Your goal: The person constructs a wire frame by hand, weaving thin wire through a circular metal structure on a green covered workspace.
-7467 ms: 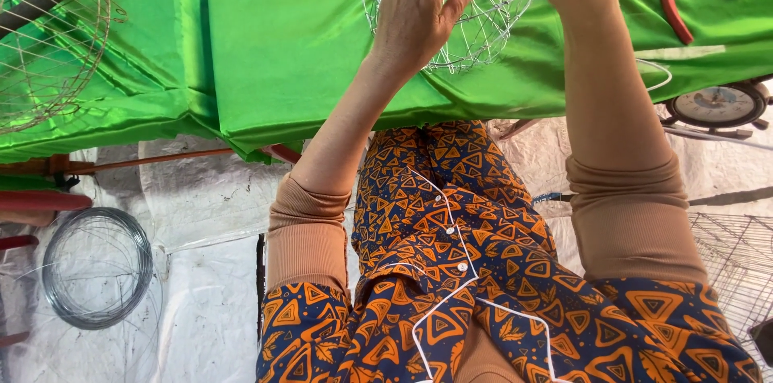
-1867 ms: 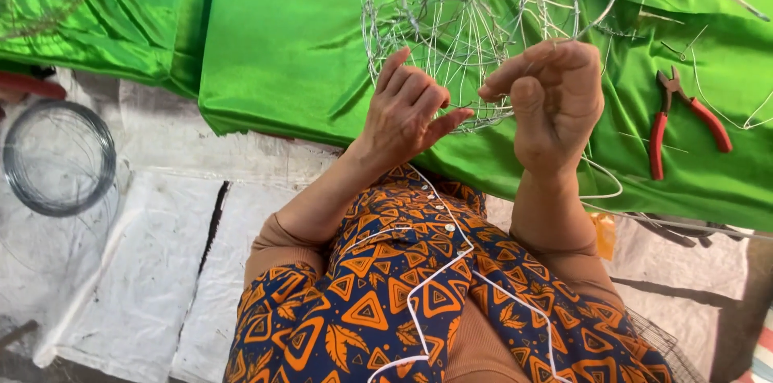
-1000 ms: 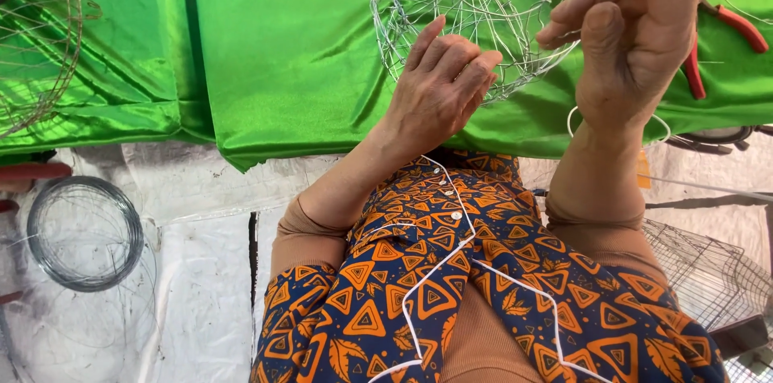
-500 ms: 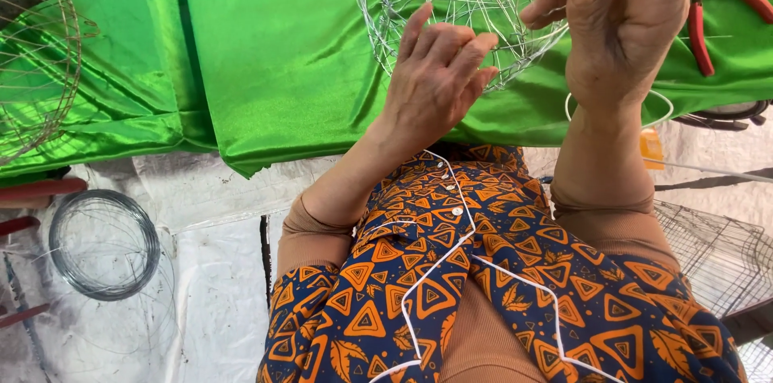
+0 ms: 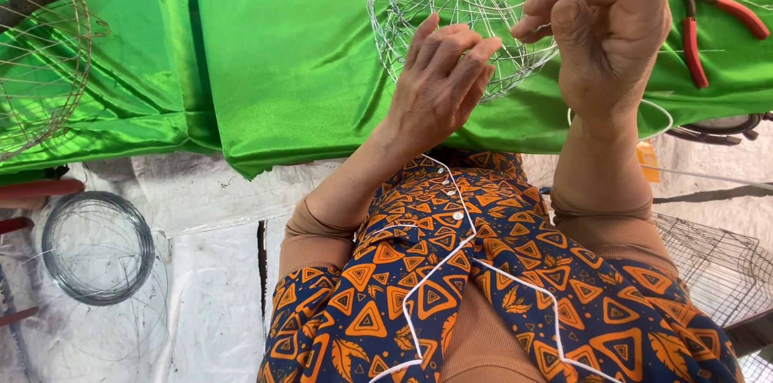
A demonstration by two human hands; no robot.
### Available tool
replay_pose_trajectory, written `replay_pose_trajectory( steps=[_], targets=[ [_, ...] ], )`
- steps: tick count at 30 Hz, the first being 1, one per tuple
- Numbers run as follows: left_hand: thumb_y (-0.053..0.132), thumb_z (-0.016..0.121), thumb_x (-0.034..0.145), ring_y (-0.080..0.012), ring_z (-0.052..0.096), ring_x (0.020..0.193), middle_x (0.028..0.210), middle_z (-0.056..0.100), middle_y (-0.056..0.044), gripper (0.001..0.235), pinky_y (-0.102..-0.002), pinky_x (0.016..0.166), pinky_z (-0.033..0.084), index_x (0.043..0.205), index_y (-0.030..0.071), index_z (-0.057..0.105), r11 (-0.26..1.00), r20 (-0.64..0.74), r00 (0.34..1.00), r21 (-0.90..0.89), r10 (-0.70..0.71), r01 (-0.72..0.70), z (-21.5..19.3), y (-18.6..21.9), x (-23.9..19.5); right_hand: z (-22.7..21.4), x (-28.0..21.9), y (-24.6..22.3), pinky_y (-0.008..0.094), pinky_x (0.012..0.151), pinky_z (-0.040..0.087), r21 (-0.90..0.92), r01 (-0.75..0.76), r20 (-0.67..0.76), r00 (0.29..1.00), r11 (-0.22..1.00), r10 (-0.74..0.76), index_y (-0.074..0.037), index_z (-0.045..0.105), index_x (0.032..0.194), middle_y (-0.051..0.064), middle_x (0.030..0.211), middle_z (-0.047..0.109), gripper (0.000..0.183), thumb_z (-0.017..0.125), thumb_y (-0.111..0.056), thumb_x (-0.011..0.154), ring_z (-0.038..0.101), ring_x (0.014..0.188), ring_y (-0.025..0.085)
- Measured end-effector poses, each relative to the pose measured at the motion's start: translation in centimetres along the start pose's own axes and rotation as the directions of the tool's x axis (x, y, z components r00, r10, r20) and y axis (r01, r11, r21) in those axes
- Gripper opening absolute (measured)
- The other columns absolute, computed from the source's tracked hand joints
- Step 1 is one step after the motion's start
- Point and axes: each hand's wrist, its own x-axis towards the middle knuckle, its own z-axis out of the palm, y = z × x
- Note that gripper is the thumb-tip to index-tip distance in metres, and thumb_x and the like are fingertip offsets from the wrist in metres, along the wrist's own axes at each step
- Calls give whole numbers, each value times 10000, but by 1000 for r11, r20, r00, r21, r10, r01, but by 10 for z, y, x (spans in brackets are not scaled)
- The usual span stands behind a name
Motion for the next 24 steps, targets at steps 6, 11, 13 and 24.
replay_pose_trajectory(
  steps=[6,11,13,24],
  targets=[
    [73,570,1079,-297,647,1114,1259,590,-151,297,-401,984,590,1368,63,503,996,-136,991,-91,9,-21,-7,-9,3,0,0,0,335,653,538,-1,-14,-8,1000,1000,14,18,396,1274,295,992,627,295,523,-234,1191,681,752,331],
    [92,658,1099,-228,658,1022,1405,543,-135,409,-331,869,622,1457,63,463,989,13,999,143,30,-32,-5,-15,14,0,1,0,358,668,570,-18,-9,-6,1000,1000,9,78,427,1283,298,948,614,307,524,-198,1191,663,752,336],
    [74,654,1087,-228,635,1019,1399,544,-119,379,-337,847,620,1433,71,499,985,36,999,170,22,-28,-7,-13,20,0,2,-2,357,673,570,-23,-3,1,1000,1000,3,74,426,1286,299,948,622,303,523,-197,1194,668,761,334],
    [210,594,1123,-249,629,1092,1413,525,-93,349,-382,886,606,1450,150,488,991,71,996,126,-55,46,-3,-8,16,-3,8,7,371,646,564,-16,24,10,1000,1000,-24,105,389,1294,318,1009,626,302,492,-168,1214,680,754,363]
  ],
)
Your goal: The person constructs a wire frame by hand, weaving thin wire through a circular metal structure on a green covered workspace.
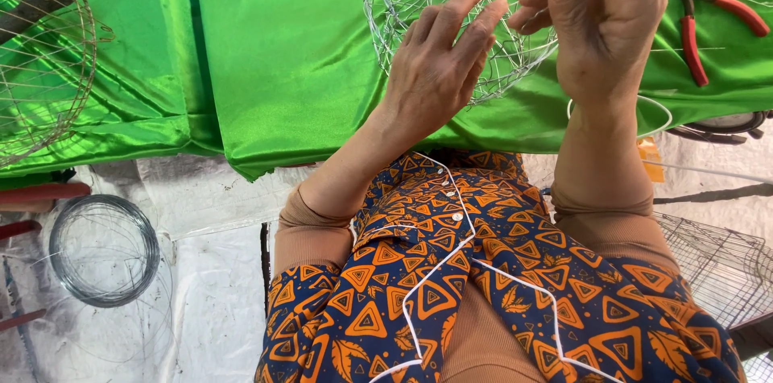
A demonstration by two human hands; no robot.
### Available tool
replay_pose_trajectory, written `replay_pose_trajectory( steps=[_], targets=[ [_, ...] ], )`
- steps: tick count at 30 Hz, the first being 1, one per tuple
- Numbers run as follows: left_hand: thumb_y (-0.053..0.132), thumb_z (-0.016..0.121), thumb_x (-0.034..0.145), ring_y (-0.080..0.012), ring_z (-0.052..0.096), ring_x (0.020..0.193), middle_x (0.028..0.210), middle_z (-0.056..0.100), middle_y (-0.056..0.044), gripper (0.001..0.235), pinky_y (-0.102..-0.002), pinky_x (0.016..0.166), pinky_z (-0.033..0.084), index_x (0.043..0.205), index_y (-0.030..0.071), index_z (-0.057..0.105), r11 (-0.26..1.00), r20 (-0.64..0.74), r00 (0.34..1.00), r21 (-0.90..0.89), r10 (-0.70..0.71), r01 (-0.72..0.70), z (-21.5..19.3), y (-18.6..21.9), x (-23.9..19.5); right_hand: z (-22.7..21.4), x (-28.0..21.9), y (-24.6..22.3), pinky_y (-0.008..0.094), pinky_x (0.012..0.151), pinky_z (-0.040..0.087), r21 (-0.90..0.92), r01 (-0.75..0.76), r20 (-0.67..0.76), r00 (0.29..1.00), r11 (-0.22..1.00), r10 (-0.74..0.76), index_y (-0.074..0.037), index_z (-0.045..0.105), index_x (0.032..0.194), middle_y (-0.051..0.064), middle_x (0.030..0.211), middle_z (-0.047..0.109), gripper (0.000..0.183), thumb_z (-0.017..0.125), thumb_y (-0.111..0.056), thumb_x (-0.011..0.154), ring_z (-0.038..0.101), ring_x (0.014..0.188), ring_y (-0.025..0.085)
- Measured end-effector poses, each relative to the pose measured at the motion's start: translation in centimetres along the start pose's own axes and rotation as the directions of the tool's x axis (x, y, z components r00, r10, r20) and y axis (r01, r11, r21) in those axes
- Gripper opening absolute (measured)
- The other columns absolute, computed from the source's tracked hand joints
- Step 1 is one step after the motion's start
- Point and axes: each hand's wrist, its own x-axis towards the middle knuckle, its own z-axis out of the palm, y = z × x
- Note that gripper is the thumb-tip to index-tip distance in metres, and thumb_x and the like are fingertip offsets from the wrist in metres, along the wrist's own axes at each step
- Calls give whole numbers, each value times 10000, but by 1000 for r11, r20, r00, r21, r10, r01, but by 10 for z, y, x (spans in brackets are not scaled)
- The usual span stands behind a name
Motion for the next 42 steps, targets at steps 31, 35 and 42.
replay_pose_trajectory(
  steps=[31,35,42],
  targets=[
    [406,693,995,-226,547,856,826,541,-14,297,-561,1238,156,876,135,662,998,-174,984,58,38,-28,37,22,-20,-51,5,-39,366,469,362,-781,435,512,857,448,60,-172,860,1451,-25,752,640,455,657,43,1106,543,557,190],
    [388,701,996,-214,535,849,835,526,-8,273,-569,1233,175,897,135,669,997,-203,978,61,57,-45,36,24,-20,-46,15,-46,359,406,406,-821,526,567,799,223,199,-399,802,1410,-107,876,746,433,623,-181,1080,679,584,205],
    [374,741,983,-217,532,840,825,484,-13,295,-551,1227,205,864,140,605,996,-249,966,79,64,-45,41,24,-19,-28,46,-45,365,456,532,-831,551,524,735,71,430,-506,735,1269,-161,1062,799,429,455,-322,1002,813,671,245]
  ],
)
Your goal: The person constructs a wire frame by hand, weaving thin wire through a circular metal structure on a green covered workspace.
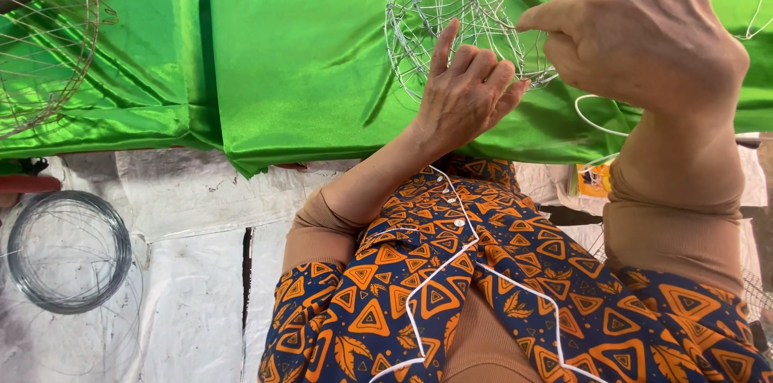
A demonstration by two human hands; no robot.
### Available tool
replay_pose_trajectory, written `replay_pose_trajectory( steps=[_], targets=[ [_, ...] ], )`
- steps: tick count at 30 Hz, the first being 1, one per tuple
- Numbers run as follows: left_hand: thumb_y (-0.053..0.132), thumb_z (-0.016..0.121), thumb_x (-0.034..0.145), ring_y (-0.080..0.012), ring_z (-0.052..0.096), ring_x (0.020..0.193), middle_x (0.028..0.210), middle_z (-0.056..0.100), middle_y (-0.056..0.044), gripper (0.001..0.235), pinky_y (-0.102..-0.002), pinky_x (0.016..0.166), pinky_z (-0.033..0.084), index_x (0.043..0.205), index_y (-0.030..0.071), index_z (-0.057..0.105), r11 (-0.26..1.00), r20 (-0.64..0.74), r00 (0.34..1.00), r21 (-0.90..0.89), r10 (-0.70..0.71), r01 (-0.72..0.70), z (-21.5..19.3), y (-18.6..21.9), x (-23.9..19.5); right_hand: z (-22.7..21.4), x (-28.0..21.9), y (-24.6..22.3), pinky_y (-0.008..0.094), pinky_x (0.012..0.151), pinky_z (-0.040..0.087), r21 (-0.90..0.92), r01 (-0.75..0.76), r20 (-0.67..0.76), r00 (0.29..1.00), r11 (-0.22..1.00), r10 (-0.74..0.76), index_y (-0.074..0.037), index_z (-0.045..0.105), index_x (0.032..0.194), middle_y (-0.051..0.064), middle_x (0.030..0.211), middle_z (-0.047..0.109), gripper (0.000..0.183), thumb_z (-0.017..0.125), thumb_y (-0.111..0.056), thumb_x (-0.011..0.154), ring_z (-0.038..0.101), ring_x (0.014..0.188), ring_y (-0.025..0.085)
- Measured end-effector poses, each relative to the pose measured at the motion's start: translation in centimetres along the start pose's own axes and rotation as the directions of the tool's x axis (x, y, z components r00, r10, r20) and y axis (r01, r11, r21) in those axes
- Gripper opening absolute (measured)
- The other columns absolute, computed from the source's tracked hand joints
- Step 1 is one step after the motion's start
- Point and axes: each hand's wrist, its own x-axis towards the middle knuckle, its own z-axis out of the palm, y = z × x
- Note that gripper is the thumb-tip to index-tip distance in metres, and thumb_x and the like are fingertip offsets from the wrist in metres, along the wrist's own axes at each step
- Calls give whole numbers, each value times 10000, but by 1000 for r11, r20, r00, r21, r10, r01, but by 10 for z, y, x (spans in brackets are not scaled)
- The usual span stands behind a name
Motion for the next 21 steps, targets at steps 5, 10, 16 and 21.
replay_pose_trajectory(
  steps=[5,10,16,21],
  targets=[
    [457,630,1027,-219,533,829,800,532,-9,367,-573,1234,171,843,142,590,1000,79,997,19,-21,20,3,-4,-1,-21,1,5,421,422,504,230,107,59,991,967,-123,-509,728,1275,-123,1027,788,428,479,-266,1026,801,763,268],
    [451,729,971,-232,583,934,898,650,-36,334,-515,1261,89,1069,131,712,996,214,977,-77,-19,37,5,-18,1,-13,-5,9,415,402,451,289,211,-14,976,934,-216,-399,748,1298,-97,940,756,420,532,-173,1018,754,707,239],
    [86,773,948,-228,684,1038,1102,764,-71,297,-496,1244,55,1235,95,699,939,329,943,-338,55,63,-9,-38,10,27,9,18,358,527,546,334,162,56,980,929,-191,-328,699,1418,-21,1090,775,486,460,-134,1043,709,609,214],
    [95,706,997,-266,681,1001,1065,756,-98,176,-537,1216,211,1163,43,680,882,231,972,-463,29,83,-20,-39,16,81,17,37,327,1311,283,-763,606,312,650,225,-693,-39,690,1036,-42,1003,659,201,503,-30,963,264,1659,367]
  ],
)
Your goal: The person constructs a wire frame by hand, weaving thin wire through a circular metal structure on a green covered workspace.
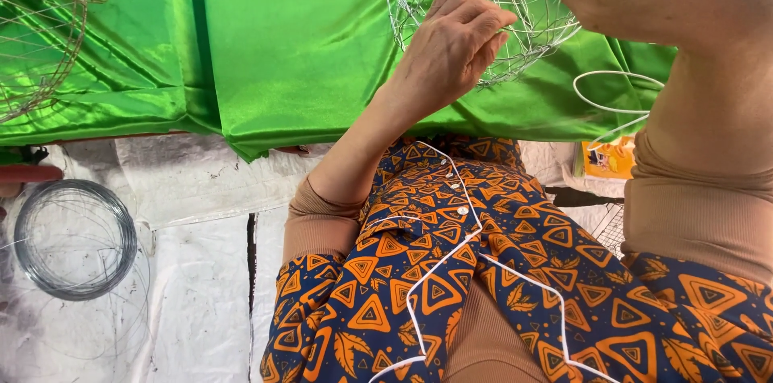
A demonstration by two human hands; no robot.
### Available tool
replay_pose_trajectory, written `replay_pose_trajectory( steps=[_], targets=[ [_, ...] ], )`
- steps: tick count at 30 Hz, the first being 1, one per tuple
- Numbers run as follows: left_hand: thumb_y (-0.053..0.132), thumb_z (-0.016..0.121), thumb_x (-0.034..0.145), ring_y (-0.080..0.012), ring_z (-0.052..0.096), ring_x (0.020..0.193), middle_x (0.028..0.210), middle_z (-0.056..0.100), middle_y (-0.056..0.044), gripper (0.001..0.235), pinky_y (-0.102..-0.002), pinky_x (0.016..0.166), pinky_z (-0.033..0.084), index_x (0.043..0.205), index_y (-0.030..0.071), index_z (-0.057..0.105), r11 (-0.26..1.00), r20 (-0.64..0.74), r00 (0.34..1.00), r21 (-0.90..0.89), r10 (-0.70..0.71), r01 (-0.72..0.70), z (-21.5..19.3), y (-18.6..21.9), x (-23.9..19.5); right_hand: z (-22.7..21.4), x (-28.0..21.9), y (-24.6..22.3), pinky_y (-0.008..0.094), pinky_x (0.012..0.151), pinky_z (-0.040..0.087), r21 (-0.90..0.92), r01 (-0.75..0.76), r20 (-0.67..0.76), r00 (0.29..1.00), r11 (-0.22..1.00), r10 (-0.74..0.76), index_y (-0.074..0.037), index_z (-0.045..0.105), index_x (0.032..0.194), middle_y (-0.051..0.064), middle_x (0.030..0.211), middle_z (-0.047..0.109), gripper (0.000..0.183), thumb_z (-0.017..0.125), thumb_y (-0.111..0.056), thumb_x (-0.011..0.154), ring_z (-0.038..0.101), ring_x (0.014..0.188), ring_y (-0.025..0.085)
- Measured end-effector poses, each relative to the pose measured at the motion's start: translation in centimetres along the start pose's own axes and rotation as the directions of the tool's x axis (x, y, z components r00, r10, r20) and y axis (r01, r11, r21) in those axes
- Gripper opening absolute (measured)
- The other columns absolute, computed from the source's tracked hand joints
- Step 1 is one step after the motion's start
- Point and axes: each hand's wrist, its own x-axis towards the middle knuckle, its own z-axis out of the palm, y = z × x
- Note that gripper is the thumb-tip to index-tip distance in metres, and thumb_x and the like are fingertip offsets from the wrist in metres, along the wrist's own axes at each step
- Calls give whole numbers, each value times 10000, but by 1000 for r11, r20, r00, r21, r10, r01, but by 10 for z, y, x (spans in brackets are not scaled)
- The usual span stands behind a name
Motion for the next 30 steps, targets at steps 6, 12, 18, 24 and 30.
replay_pose_trajectory(
  steps=[6,12,18,24,30],
  targets=[
    [86,685,995,-280,716,1013,1069,741,-147,124,-493,1191,295,1109,47,713,999,-64,998,46,-21,24,4,-6,0,-52,-8,42,365,455,305,959,-158,255,841,-233,477,-161,680,1413,84,603,463,454,458,-21,1042,393,450,188],
    [138,741,962,-294,627,1163,1198,689,-139,192,-482,1250,171,1133,65,691,987,-182,983,146,-35,62,48,-16,-7,-55,-24,38,337,500,351,921,-189,360,747,-342,558,-89,664,1481,53,630,532,348,510,-44,1173,415,472,178],
    [164,836,1045,-321,279,1490,1560,336,-176,470,-570,1288,102,1410,147,540,942,-125,992,334,0,42,76,-16,-22,-46,-23,-1,364,707,414,966,-156,256,450,-207,856,110,822,1417,172,1045,770,212,642,170,1323,517,663,189],
    [297,571,1147,-159,190,1637,1725,153,20,644,-518,1441,88,1633,233,153,986,-358,933,133,-44,98,74,-35,-54,-32,-8,-32,480,922,608,968,-19,246,265,-251,932,205,563,1340,354,1182,719,195,377,185,1288,732,1099,424],
    [490,504,1094,-134,77,1670,1771,6,-5,838,-409,1459,147,1670,186,-23,924,-546,753,-120,-368,364,58,-44,-71,-37,13,-26,547,1067,579,926,177,297,204,-333,933,146,462,1286,380,1283,649,131,462,198,1166,667,1213,463]
  ],
)
